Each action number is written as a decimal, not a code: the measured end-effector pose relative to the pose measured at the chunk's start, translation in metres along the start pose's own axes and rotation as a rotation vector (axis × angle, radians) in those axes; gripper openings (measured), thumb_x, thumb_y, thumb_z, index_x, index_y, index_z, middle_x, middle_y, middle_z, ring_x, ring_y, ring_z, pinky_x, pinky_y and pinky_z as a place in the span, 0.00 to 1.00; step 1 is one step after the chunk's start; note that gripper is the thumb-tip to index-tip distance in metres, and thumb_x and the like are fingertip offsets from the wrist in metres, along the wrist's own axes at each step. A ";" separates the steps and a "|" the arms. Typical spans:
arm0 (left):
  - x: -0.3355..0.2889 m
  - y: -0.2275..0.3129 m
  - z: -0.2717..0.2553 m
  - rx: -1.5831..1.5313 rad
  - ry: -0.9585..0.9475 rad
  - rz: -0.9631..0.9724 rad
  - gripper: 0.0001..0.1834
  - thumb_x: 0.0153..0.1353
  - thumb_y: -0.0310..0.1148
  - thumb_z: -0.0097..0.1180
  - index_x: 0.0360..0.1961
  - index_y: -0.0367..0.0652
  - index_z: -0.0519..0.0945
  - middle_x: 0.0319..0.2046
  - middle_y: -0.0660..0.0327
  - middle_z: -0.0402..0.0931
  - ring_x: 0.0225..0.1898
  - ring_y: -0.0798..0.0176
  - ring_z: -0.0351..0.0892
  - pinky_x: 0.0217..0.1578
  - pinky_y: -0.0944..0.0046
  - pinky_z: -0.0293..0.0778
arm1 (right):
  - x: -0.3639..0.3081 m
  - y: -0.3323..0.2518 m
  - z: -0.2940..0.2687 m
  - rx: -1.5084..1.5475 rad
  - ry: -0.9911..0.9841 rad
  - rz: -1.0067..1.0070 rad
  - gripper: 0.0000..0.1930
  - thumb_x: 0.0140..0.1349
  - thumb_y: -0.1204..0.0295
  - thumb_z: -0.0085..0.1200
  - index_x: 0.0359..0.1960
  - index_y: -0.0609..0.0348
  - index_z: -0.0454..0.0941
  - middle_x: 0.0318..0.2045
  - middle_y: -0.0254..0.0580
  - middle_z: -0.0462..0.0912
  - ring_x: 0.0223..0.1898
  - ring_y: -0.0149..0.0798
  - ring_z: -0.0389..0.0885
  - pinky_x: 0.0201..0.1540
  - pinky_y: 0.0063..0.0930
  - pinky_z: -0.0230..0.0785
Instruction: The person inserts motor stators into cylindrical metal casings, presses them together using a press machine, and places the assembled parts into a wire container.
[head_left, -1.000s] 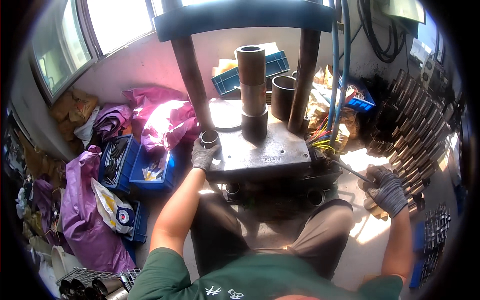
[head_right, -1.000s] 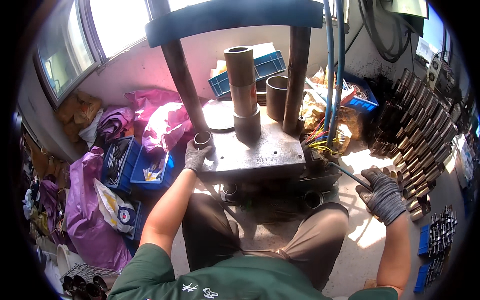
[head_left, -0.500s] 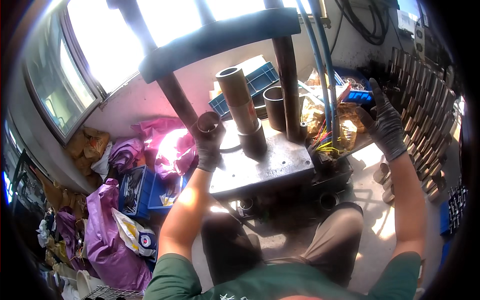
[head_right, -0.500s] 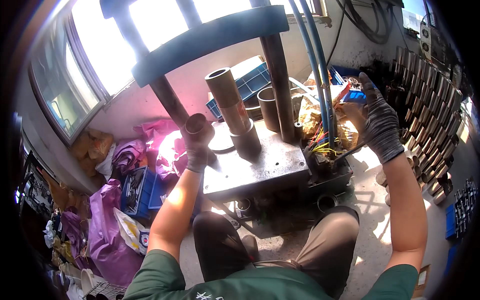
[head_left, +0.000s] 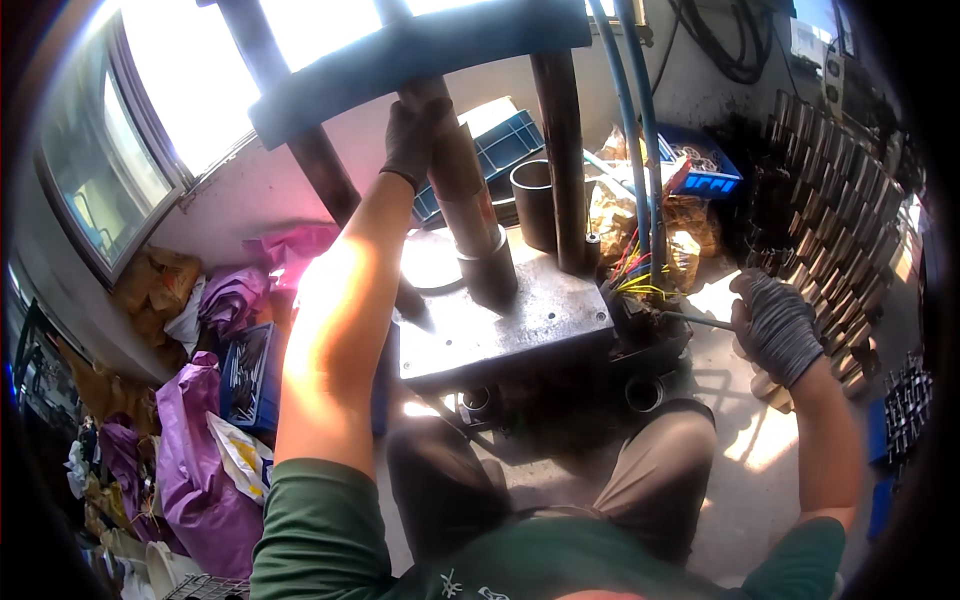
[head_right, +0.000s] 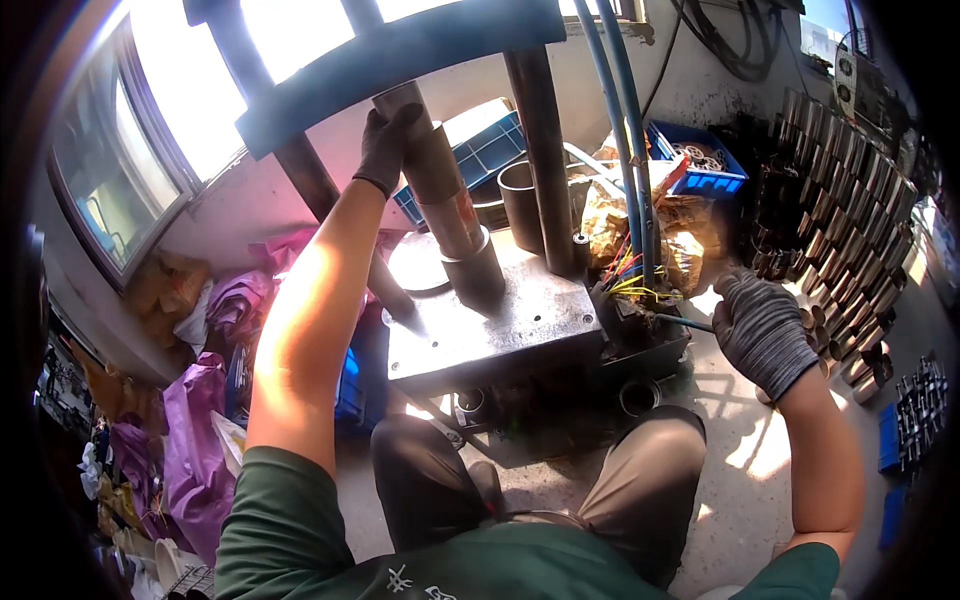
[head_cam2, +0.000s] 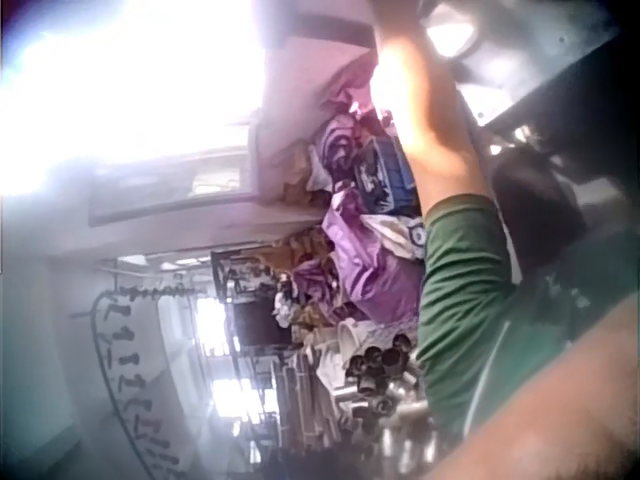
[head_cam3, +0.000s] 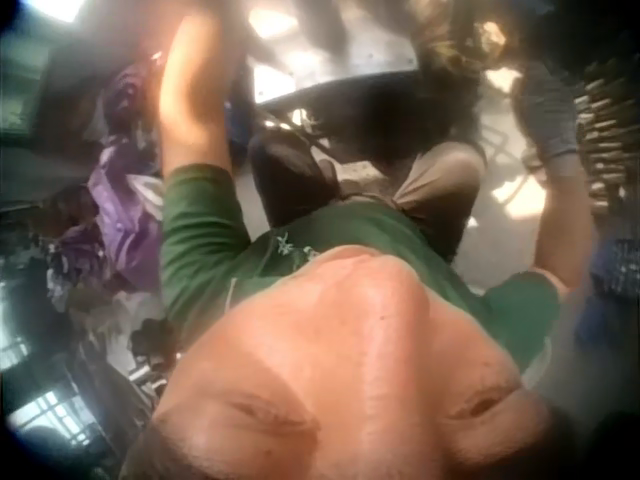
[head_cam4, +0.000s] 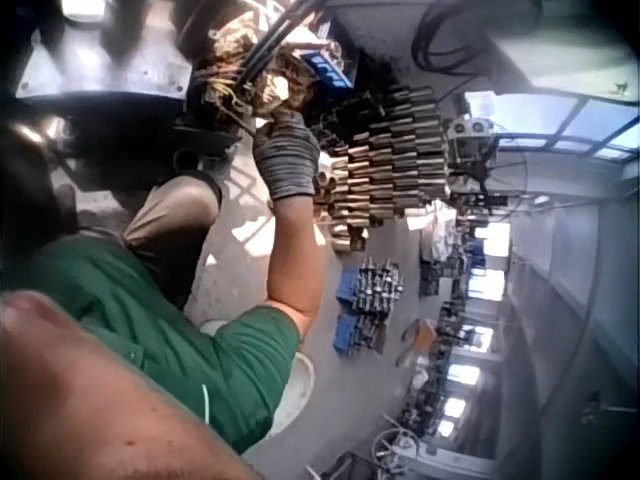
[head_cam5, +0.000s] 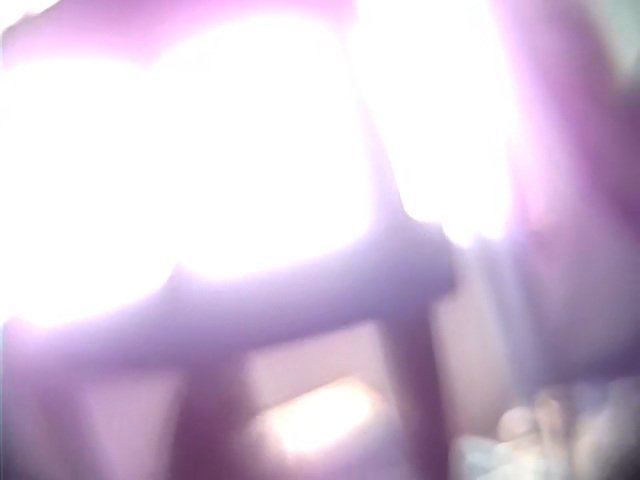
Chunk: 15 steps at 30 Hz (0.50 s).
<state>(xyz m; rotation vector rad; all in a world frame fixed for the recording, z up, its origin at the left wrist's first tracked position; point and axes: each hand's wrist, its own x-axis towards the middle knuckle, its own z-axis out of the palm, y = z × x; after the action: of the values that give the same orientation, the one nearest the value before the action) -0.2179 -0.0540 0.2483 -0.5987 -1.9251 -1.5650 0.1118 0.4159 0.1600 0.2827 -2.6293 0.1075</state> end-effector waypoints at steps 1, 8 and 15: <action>0.004 -0.005 -0.010 0.124 0.066 -0.014 0.40 0.58 0.54 0.68 0.57 0.28 0.73 0.46 0.43 0.84 0.46 0.45 0.86 0.49 0.52 0.80 | -0.010 -0.006 -0.003 -0.039 -0.126 -0.080 0.10 0.61 0.70 0.57 0.42 0.58 0.83 0.38 0.51 0.86 0.40 0.57 0.86 0.47 0.49 0.78; -0.011 -0.006 0.039 0.631 0.105 -0.109 0.51 0.52 0.69 0.67 0.54 0.28 0.71 0.46 0.34 0.83 0.53 0.32 0.84 0.54 0.45 0.79 | -0.103 -0.013 0.003 0.070 -0.594 -0.042 0.09 0.58 0.65 0.56 0.26 0.56 0.79 0.27 0.52 0.83 0.32 0.58 0.85 0.40 0.51 0.78; -0.017 0.001 0.009 0.700 0.128 -0.073 0.51 0.52 0.71 0.65 0.56 0.30 0.72 0.46 0.35 0.83 0.53 0.33 0.84 0.55 0.46 0.79 | -0.122 -0.011 0.031 0.051 -0.491 -0.032 0.10 0.56 0.64 0.58 0.23 0.56 0.77 0.24 0.53 0.81 0.29 0.58 0.84 0.39 0.50 0.76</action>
<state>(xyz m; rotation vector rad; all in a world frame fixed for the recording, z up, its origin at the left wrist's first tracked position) -0.2064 -0.0446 0.2366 -0.1237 -2.2214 -0.8366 0.2040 0.4229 0.0743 0.4124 -3.1099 0.1048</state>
